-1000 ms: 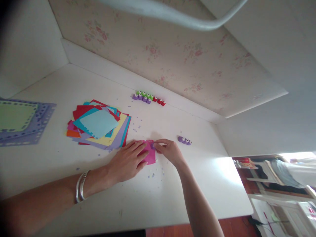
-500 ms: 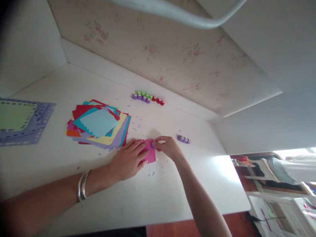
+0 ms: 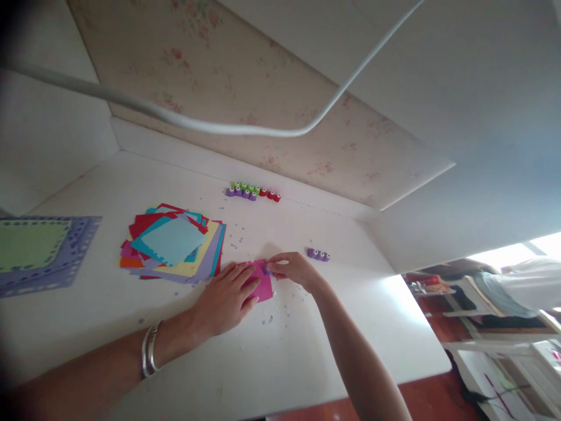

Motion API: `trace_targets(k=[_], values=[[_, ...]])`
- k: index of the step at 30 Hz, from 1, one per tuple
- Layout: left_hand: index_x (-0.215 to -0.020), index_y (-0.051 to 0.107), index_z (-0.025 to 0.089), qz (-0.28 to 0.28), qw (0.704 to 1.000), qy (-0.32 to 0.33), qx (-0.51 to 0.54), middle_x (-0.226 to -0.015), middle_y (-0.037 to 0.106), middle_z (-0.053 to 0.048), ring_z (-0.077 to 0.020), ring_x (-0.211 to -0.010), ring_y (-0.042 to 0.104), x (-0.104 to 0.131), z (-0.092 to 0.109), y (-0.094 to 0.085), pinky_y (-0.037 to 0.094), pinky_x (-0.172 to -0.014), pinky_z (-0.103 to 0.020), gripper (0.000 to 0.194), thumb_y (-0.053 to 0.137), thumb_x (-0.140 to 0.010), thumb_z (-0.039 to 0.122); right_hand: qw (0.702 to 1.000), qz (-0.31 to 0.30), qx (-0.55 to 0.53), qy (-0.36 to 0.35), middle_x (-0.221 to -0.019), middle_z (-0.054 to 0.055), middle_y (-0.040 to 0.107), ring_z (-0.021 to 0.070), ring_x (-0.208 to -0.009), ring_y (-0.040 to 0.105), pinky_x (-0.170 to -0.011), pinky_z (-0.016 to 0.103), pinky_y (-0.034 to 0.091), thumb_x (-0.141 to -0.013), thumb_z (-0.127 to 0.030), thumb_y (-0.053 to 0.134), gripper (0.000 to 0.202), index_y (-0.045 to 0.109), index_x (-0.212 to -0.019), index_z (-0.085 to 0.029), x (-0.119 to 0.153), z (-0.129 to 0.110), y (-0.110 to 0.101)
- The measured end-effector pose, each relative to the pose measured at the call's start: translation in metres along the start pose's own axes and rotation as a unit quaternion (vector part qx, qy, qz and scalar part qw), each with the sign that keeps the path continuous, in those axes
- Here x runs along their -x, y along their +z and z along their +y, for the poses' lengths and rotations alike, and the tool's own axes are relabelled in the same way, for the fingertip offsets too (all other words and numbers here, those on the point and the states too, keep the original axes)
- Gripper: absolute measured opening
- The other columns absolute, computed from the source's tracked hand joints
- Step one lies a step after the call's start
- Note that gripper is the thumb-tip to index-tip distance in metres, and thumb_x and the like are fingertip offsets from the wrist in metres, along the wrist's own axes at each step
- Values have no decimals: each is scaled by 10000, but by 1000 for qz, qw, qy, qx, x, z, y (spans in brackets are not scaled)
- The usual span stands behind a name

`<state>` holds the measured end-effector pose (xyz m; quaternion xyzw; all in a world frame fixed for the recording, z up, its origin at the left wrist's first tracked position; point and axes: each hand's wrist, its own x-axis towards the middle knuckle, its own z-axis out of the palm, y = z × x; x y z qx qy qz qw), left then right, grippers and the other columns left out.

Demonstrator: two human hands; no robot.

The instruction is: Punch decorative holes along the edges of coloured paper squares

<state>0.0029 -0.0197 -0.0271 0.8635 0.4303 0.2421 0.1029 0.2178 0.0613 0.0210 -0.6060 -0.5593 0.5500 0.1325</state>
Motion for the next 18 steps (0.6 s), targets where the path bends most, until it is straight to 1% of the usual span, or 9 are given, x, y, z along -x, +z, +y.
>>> trace_targets(k=[3,6,9,11,14,16,18], values=[[-1235,578,201,3,1000,0,2,-1313,560,-108,-273,-1285,443,0,0,1,256,-1128,-494,336,508,-937,339,1000,-2,25,-1,-839,52,746,143,-741,677,-766,298,569,-737,-398,761,270,768,-922,-201,6,0,-7],[-1232,585,201,6,1000,0,-3,-1325,557,-113,-277,-1287,443,0,0,2,258,-1127,-498,336,499,-942,347,994,13,105,4,-809,54,750,153,-723,681,-687,263,556,-772,-374,723,232,771,-931,-211,11,1,-21],[-1234,589,191,8,1000,4,-9,-1338,553,-124,-286,-1287,444,0,-1,3,260,-1125,-503,344,495,-943,350,978,31,204,14,-756,44,746,159,-681,674,-593,238,519,-804,-360,675,211,773,-938,-230,17,4,-36],[-1234,590,189,9,1000,5,-11,-1339,555,-127,-289,-1286,445,0,-1,3,264,-1122,-504,345,498,-942,348,971,51,231,17,-816,42,758,160,-680,678,-573,233,506,-827,-370,639,230,765,-971,-242,20,5,-42],[-1235,590,190,7,1000,4,-12,-1345,551,-125,-287,-1284,446,0,-1,2,266,-1123,-502,345,496,-942,347,964,98,247,0,-930,45,763,166,-696,693,-599,249,513,-845,-421,607,294,739,-1046,-250,23,8,-42],[-1235,589,192,3,1000,4,-14,-1347,549,-122,-286,-1285,444,-1,0,2,262,-1126,-500,343,486,-946,346,949,125,289,-31,-921,42,765,180,-722,700,-636,263,513,-823,-424,634,298,737,-1044,-253,24,10,-37],[-1236,588,194,0,1000,4,-16,-1348,548,-118,-284,-1289,439,-1,0,1,258,-1129,-498,342,478,-949,346,930,139,336,-58,-863,32,765,191,-743,703,-672,274,505,-799,-383,662,252,749,-1000,-258,25,12,-33]])
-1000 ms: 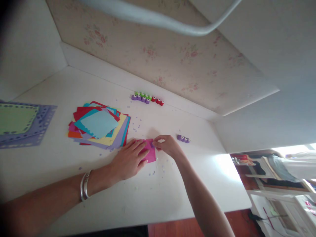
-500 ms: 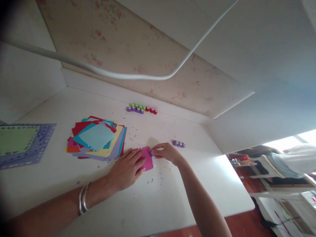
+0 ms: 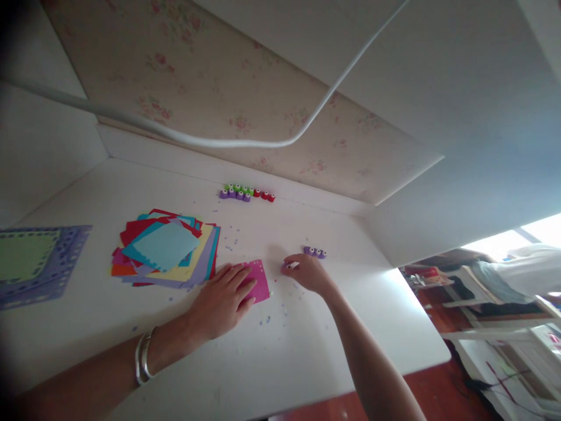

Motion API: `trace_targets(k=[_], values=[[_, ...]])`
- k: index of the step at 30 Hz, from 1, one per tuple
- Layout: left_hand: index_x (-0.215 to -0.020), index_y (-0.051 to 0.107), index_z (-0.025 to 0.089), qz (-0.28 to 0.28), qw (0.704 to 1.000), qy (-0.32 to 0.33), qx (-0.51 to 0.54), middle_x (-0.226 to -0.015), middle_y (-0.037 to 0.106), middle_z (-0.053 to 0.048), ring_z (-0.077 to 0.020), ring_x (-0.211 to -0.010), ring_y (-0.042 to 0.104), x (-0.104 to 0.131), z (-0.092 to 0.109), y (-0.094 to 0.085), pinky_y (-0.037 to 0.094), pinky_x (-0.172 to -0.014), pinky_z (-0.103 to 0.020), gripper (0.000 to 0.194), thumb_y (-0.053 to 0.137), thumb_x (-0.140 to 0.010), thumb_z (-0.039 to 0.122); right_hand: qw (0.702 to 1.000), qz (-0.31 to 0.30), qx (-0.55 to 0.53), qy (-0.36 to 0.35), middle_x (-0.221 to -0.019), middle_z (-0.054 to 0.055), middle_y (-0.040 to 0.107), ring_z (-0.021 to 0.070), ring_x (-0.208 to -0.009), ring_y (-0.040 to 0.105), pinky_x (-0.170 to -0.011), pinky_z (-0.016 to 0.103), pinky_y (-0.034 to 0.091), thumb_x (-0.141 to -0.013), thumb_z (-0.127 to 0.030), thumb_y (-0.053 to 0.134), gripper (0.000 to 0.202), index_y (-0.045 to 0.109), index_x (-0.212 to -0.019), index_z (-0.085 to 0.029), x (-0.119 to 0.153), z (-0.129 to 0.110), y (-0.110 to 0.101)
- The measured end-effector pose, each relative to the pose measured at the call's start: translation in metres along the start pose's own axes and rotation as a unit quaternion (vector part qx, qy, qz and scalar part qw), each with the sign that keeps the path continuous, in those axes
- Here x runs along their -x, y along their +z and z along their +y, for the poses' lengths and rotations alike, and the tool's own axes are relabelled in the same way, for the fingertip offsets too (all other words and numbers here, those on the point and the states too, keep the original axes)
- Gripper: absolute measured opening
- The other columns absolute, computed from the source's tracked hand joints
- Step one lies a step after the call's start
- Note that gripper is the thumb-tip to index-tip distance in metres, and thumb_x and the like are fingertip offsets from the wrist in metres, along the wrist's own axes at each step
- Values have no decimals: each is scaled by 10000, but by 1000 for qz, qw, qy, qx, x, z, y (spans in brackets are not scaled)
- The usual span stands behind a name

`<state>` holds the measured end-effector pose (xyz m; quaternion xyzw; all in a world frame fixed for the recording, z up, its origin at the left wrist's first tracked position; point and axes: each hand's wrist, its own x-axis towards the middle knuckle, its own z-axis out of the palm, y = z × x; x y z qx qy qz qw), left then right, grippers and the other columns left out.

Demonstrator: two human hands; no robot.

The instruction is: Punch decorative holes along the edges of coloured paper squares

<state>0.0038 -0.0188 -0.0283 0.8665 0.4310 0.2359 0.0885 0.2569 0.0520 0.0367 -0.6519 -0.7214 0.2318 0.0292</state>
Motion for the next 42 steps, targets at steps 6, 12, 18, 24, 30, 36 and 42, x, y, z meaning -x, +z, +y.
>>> trace_targets(k=[6,12,18,24,30,36,42], values=[[-1242,581,186,-1,1000,5,7,-1367,534,-126,-283,-1302,429,0,-1,2,260,-1126,-510,352,472,-953,355,996,72,43,-18,-848,2,763,187,-776,709,-701,274,488,-852,-343,574,217,742,-976,-285,-3,0,-8],[-1251,576,186,3,1000,-1,14,-1383,521,-125,-279,-1309,425,1,-2,3,259,-1129,-511,357,462,-955,351,985,131,114,-10,-858,28,762,205,-798,703,-728,285,480,-877,-322,519,286,716,-1077,-262,-24,14,-29],[-1240,583,200,10,1000,-3,23,-1379,526,-113,-276,-1312,425,1,-2,4,257,-1129,-510,346,460,-955,353,973,113,203,0,-980,39,758,207,-877,698,-758,276,470,-907,-323,484,305,687,-1129,-268,-39,27,-38],[-1230,589,195,2,1000,-6,16,-1368,533,-118,-283,-1297,434,1,-1,3,260,-1124,-519,338,479,-948,346,947,69,312,-17,-1045,132,729,249,-955,674,-835,344,462,-893,-219,486,350,667,-1191,-206,-37,28,-21],[-1230,586,199,3,1000,-8,9,-1367,535,-112,-285,-1299,432,2,-1,5,263,-1120,-517,345,471,-953,369,950,100,293,-45,-1193,134,681,270,-1109,609,-970,396,426,-894,-228,500,379,631,-1245,-171,-37,17,-18],[-1232,578,208,6,1000,-10,8,-1372,526,-103,-282,-1301,426,2,-1,4,271,-1120,-503,338,482,-946,361,973,116,163,-115,-1275,85,640,249,-1147,593,-987,377,443,-948,-305,450,363,602,-1265,-216,-75,-34,-9],[-1253,559,207,36,999,-14,-17,-1357,522,-106,-273,-1196,495,-2,-2,-1,362,-1036,-477,340,417,-976,343,974,117,115,-158,-1407,105,530,220,-1253,521,-1053,355,399,-938,-189,428,449,487,-1383,-169,-161,-86,3]])
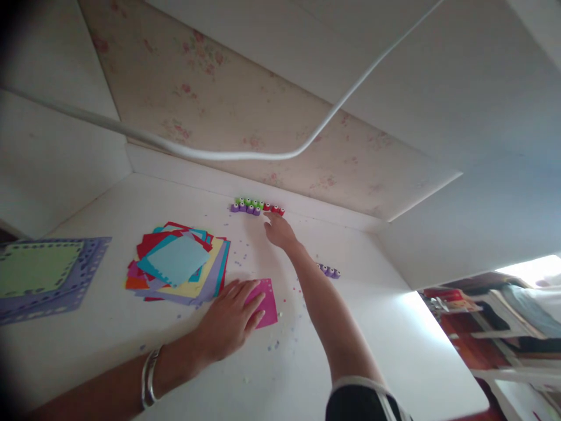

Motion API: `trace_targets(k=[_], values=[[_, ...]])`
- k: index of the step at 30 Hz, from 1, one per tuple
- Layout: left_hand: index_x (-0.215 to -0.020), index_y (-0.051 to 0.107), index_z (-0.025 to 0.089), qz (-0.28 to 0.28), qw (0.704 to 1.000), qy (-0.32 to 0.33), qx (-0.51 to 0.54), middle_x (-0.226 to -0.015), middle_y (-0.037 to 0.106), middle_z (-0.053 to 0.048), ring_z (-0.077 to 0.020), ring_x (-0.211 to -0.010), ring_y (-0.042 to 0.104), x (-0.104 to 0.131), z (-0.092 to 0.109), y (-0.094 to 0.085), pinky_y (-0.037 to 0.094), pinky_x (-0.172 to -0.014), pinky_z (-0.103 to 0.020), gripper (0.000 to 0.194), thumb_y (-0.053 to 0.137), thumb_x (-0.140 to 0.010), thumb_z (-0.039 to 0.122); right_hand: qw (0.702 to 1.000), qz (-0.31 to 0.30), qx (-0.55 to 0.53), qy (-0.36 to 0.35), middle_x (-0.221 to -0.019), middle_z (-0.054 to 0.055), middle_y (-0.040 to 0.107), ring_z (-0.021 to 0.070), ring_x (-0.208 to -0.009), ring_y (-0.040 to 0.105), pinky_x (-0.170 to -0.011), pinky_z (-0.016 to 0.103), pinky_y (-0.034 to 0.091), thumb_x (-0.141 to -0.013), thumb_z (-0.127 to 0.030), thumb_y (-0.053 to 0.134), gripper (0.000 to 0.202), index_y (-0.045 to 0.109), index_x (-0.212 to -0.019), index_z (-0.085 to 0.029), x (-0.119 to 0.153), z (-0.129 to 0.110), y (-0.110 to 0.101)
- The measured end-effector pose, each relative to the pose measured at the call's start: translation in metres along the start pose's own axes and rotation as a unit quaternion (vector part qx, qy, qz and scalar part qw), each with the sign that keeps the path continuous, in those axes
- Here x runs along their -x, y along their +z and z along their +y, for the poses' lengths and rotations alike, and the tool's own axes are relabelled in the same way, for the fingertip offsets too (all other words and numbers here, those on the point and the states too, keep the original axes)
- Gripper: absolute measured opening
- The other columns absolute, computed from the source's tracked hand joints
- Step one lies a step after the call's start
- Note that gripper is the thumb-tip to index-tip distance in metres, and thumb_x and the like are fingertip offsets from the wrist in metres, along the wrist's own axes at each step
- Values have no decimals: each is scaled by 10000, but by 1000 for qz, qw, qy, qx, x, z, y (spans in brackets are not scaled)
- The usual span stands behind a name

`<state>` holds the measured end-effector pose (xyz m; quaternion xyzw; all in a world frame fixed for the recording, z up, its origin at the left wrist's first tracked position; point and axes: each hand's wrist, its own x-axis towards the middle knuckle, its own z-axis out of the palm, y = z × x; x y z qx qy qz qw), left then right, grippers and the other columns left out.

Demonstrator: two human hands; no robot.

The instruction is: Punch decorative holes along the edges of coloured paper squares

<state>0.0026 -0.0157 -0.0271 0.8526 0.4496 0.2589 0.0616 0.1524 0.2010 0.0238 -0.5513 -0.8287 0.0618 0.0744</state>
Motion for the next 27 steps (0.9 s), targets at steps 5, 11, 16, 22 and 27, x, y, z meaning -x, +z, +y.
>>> trace_targets(k=[5,11,16,22,27], values=[[-1223,564,169,-7,997,-45,-56,-1189,593,-126,-286,-1009,539,-9,-10,-8,426,-871,-467,333,480,-939,321,1000,-13,7,-27,-1499,140,414,226,-1393,350,-1129,348,295,-913,-94,415,515,429,-1428,-100,-47,-9,14],[-1162,589,141,5,993,-95,-75,-1084,600,-143,-297,-999,524,-14,-18,-5,419,-837,-446,381,566,-893,410,999,-30,2,-28,-1346,152,563,264,-1255,497,-1055,362,362,-916,-114,472,351,614,-1236,-133,-44,-6,16],[-1107,604,162,4,992,-108,-63,-1030,598,-120,-290,-982,524,-16,-19,-5,419,-830,-440,341,585,-891,425,999,-34,-31,-21,-1207,128,641,232,-1120,593,-992,329,411,-917,-175,525,234,662,-1105,-156,1,6,6],[-976,629,193,-9,993,-118,12,-1009,593,-82,-267,-985,556,-19,-26,-9,428,-857,-433,178,625,-872,338,982,8,-181,59,-1111,70,698,198,-970,681,-848,322,520,-938,-256,483,243,603,-1148,-231,103,21,5],[-914,626,200,-11,981,-122,148,-904,679,-29,-193,-875,639,-22,-30,-10,469,-807,-336,84,548,-913,232,848,103,-493,168,-1042,48,703,216,-955,683,-860,392,553,-856,-466,607,329,575,-1115,-266,179,23,25]])
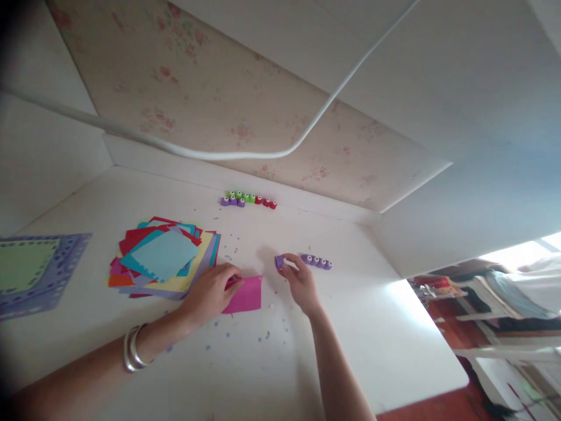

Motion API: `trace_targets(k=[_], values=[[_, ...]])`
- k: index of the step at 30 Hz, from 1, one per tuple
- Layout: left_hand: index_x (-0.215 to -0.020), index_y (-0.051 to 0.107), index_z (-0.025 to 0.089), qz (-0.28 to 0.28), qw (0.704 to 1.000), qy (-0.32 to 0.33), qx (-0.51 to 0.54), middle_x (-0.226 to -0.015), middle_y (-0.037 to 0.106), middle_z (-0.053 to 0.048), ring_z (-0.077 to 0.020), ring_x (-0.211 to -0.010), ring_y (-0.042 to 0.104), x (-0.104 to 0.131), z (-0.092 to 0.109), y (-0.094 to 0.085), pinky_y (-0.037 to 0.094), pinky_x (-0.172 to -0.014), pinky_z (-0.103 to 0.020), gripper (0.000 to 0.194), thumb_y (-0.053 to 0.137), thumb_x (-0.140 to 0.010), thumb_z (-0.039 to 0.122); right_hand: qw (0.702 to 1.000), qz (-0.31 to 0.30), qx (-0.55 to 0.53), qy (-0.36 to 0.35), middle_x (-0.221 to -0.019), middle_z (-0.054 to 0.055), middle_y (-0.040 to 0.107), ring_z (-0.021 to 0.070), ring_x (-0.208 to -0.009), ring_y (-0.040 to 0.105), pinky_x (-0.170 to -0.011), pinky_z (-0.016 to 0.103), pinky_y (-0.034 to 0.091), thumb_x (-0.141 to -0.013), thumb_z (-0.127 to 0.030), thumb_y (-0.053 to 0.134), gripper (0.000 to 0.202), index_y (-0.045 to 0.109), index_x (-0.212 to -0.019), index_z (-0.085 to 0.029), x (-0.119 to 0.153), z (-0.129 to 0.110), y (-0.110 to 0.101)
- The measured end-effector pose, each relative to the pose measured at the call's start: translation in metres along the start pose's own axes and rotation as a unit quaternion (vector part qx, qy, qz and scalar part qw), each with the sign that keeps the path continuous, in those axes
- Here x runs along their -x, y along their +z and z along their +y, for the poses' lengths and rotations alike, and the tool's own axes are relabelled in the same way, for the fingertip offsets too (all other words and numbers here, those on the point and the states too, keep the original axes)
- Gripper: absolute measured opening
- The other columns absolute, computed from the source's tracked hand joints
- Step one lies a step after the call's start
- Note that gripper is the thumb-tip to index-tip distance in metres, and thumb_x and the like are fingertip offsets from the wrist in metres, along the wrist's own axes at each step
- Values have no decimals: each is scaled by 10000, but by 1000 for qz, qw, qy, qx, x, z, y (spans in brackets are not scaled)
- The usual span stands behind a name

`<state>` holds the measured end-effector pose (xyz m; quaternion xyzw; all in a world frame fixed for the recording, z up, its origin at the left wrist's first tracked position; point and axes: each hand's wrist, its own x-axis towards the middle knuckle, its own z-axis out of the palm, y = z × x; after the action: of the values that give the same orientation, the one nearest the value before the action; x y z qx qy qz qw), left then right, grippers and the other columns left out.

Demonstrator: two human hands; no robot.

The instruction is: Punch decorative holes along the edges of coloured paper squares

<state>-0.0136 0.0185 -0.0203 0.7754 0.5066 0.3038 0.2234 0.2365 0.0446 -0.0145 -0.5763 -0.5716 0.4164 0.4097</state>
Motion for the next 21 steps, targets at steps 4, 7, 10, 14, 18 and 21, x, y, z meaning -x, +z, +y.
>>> trace_targets(k=[4,7,10,14,18,21], values=[[-1005,629,222,4,995,-41,92,-939,727,-8,-180,-858,688,-3,-3,-1,511,-753,-284,157,551,-915,324,993,10,-115,14,-1090,42,696,205,-1015,667,-968,407,512,-843,-457,650,327,586,-1106,-273,24,9,3],[-1095,620,219,30,990,-76,112,-1046,722,-33,-200,-936,690,-6,-4,-2,530,-818,-307,269,569,-891,386,994,-19,-105,13,-1023,54,724,205,-976,679,-952,394,515,-855,-448,639,345,586,-1136,-255,26,7,7],[-1140,606,217,29,986,-96,134,-1083,712,-47,-204,-944,688,-7,-3,-2,539,-829,-313,329,563,-885,421,998,-42,-53,2,-983,71,731,212,-897,692,-808,360,563,-875,-449,603,343,582,-1144,-238,24,7,11],[-1142,600,222,21,983,-113,141,-1107,701,-44,-209,-977,674,-8,-2,-3,524,-853,-314,338,571,-878,432,996,-33,13,-77,-1120,105,689,229,-980,670,-802,357,560,-905,-402,563,290,614,-1132,-228,24,12,17],[-1142,591,229,14,983,-115,145,-1121,694,-36,-206,-994,666,-9,-1,-5,507,-873,-311,312,569,-881,399,992,-10,32,-118,-1118,105,687,235,-1013,656,-851,377,551,-909,-364,566,253,645,-1115,-241,25,16,20],[-1138,586,229,11,981,-123,147,-1121,693,-39,-209,-986,667,-10,0,-6,507,-854,-312,306,569,-879,391,990,-14,49,-130,-1126,103,676,233,-1030,646,-881,391,543,-919,-338,556,242,642,-1124,-244,25,15,20]])
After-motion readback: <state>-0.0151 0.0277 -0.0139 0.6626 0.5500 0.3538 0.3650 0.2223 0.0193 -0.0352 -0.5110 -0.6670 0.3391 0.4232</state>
